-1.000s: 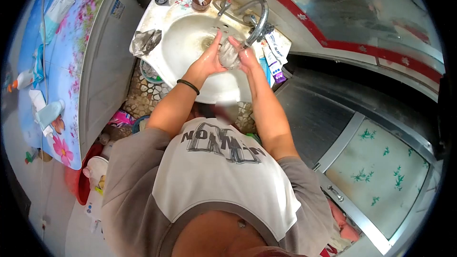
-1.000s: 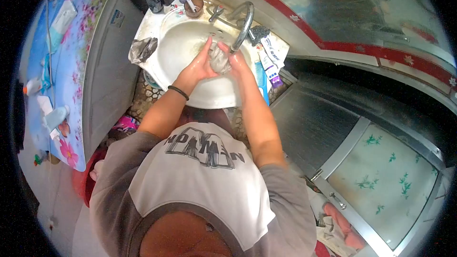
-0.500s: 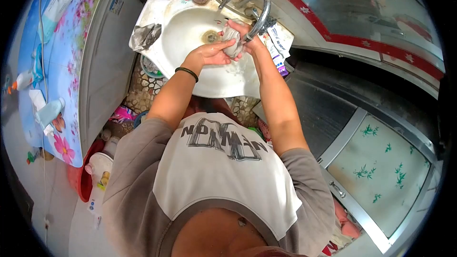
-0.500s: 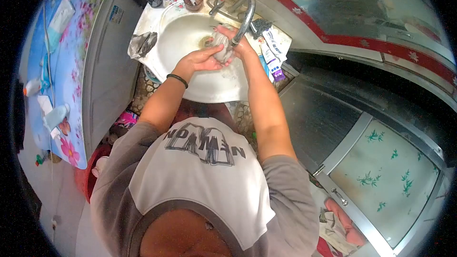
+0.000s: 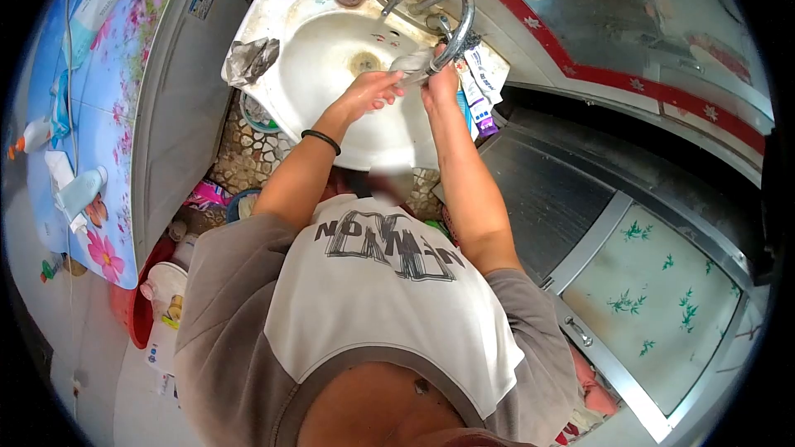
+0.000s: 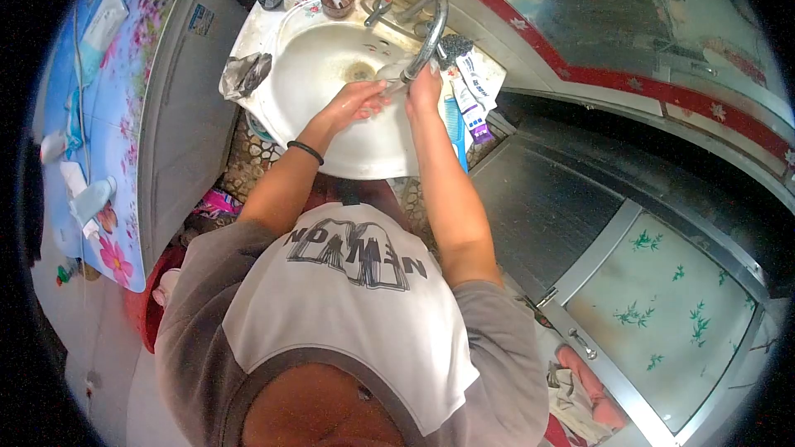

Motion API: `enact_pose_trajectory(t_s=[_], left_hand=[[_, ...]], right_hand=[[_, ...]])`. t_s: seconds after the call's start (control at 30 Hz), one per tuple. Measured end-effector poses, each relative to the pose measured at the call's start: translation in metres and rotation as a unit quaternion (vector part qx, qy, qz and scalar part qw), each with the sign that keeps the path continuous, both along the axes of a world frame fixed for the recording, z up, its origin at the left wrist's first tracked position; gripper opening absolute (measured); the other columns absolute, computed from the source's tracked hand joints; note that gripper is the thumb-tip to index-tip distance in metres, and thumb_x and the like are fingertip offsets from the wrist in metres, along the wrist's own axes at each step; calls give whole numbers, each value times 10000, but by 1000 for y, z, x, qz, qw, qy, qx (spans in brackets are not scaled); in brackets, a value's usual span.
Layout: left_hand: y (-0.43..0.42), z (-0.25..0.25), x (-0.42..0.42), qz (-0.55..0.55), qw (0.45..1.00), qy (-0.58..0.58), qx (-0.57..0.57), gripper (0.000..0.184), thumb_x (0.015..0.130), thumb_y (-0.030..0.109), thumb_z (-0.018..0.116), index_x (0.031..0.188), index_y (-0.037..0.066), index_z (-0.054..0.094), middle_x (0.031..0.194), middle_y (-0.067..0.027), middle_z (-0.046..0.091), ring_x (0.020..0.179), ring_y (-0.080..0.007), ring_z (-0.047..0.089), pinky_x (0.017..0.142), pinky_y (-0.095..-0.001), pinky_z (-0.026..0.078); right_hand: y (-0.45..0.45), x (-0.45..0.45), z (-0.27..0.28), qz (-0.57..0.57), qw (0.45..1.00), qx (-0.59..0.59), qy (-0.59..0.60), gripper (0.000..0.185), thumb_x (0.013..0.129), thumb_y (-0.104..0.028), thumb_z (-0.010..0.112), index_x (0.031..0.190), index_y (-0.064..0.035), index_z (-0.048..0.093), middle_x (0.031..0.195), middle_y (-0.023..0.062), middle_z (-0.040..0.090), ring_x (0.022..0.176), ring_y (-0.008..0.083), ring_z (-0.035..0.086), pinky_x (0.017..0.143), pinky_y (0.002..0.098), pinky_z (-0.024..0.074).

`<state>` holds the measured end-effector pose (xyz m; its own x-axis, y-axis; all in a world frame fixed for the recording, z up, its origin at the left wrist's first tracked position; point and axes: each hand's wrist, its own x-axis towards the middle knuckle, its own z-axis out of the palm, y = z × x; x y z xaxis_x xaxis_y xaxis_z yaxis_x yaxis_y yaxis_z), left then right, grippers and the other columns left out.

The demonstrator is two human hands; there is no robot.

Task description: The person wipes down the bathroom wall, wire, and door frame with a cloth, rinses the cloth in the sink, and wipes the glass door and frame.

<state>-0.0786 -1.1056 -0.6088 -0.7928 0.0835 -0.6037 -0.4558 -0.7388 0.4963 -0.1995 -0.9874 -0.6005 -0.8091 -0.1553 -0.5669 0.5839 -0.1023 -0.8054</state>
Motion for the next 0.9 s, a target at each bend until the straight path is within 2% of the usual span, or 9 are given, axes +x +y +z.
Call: enact_pose_trajectory(t_s=[0.03, 0.07, 0.13, 0.23, 0.33, 0.57, 0.77, 0.87, 0.9], left_hand=[[-1, -19, 2, -29, 999, 23, -32, 137, 950, 210, 657, 989, 78, 654, 774, -3, 632, 568, -41, 485, 502, -170, 367], [-3, -25, 2, -58, 995, 46, -65, 138, 946, 207, 661, 999, 79, 659, 780, 2, 639, 579, -41, 498, 514, -169, 379], [-4, -36, 4, -59, 995, 55, -55, 128, 942, 207, 670, 987, 87, 662, 779, 16, 641, 588, -35, 508, 514, -172, 380], [-4, -44, 3, -64, 994, 35, -75, 117, 945, 212, 664, 980, 100, 666, 775, 31, 639, 585, -32, 506, 510, -171, 368], [-6, -44, 2, -74, 992, 10, -105, 100, 920, 170, 654, 978, 88, 659, 769, 19, 642, 592, -44, 520, 503, -183, 361], [-1, -27, 1, -51, 989, 20, -137, 150, 897, 164, 669, 1005, 61, 669, 809, -2, 672, 607, -64, 557, 510, -208, 384], [1, -53, -5, -117, 962, 44, -242, 124, 898, 147, 670, 976, 51, 680, 833, -20, 682, 582, -73, 555, 506, -227, 394], [-7, -49, 8, -95, 979, -1, -183, 155, 936, 198, 631, 959, 53, 681, 824, -16, 683, 602, -82, 567, 530, -237, 419], [-7, -46, 9, -82, 980, -9, -180, 200, 953, 237, 604, 985, 57, 685, 864, -21, 687, 665, -96, 582, 586, -255, 441]], right_hand=[[0, 1, 1, 0, 1000, 8, 3, 250, 1031, -278, 557, 1171, -73, 586, 1050, 28, 611, 932, 153, 595, 814, 358, 522], [0, 1, -1, -18, 999, 30, 25, 320, 1029, -299, 552, 1211, -37, 562, 1088, 68, 614, 963, 178, 601, 839, 361, 516], [0, 5, -6, -54, 994, 73, 68, 463, 1024, -341, 542, 1291, 36, 513, 1164, 148, 620, 1025, 229, 612, 890, 367, 505], [-2, 7, -7, -113, 991, 49, 54, 560, 1032, -383, 524, 1379, 50, 448, 1295, 172, 574, 1133, 250, 582, 953, 378, 481], [-3, 16, -1, -123, 991, 11, 49, 572, 1038, -373, 513, 1425, 35, 408, 1370, 170, 530, 1198, 262, 550, 993, 379, 461], [-2, 15, -3, -146, 988, -8, 48, 522, 1042, -349, 513, 1413, 9, 431, 1362, 149, 539, 1187, 251, 554, 1010, 373, 441], [-1, 9, 0, -147, 987, -3, 69, 485, 1048, -348, 499, 1387, -3, 458, 1337, 128, 555, 1163, 241, 565, 968, 391, 469], [2, 4, 14, -138, 989, -9, 44, 458, 1051, -348, 493, 1356, -7, 485, 1291, 125, 581, 1116, 242, 592, 930, 396, 492], [3, 1, 12, -132, 990, -8, 39, 445, 1051, -349, 492, 1339, -10, 499, 1264, 124, 594, 1095, 241, 602, 917, 395, 498]])
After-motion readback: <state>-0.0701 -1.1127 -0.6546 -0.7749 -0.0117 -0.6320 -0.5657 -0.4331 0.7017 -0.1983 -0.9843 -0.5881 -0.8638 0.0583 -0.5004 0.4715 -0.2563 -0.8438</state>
